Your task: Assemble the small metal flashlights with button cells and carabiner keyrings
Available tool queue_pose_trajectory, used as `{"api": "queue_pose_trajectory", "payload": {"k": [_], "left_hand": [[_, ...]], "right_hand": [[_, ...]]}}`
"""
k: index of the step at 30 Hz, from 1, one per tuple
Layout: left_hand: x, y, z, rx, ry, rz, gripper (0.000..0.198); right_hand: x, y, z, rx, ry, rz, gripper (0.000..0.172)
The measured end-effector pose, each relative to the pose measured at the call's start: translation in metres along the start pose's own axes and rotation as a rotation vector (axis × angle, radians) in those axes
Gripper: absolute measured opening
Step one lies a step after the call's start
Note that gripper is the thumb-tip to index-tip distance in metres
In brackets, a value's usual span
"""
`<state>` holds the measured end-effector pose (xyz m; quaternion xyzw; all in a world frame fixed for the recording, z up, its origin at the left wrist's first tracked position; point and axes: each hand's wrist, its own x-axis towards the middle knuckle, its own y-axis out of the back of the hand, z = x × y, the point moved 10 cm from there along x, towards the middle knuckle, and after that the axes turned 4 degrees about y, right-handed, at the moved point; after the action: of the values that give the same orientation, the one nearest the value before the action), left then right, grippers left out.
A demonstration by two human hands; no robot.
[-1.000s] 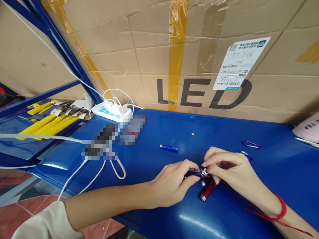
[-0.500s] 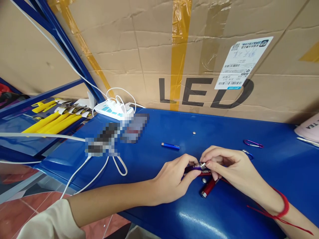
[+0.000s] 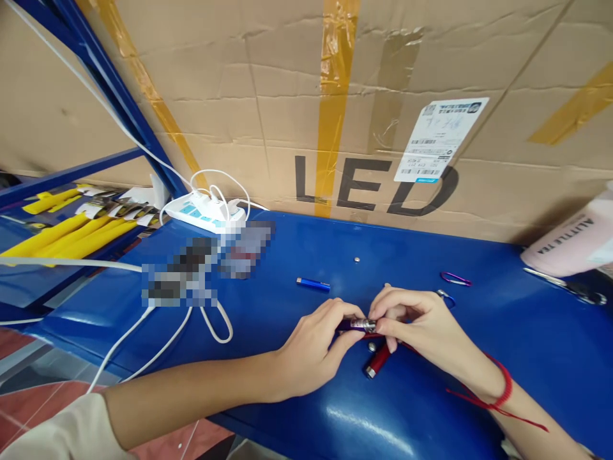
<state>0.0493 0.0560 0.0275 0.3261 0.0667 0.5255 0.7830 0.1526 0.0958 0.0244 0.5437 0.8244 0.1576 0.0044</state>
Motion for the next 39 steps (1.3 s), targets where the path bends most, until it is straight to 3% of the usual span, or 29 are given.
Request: {"api": "queue_pose_trajectory", "payload": {"k": [5, 14, 20, 29, 39], "left_hand": [[0.000, 0.004, 0.002, -0.031, -0.032, 0.054, 0.013], [0.002, -0.001, -0.003, -0.127, 0.001, 0.012, 0.009], [0.001, -0.002, -0.004, -0.124, -0.053, 0.011, 0.008], [0.002, -0.006, -0.016, -0.065, -0.014, 0.011, 0.011], [0.003, -0.002, -0.006, 0.085, -0.099, 0.021, 0.009]], "right_hand": [[0.001, 0.002, 0.004, 0.012, -0.024, 0.022, 0.025], [0.000, -0.001, 0.001, -0.043, -0.011, -0.025, 0.016], [-0.002, -0.009, 0.004, 0.011, -0.078, -0.025, 0.023], [-0.003, -0.009, -0.025, -0.313, 0.164, -0.021, 0.025], [-0.004, -0.010, -0.023, -0.356, 0.123, -0.027, 0.025]]}}
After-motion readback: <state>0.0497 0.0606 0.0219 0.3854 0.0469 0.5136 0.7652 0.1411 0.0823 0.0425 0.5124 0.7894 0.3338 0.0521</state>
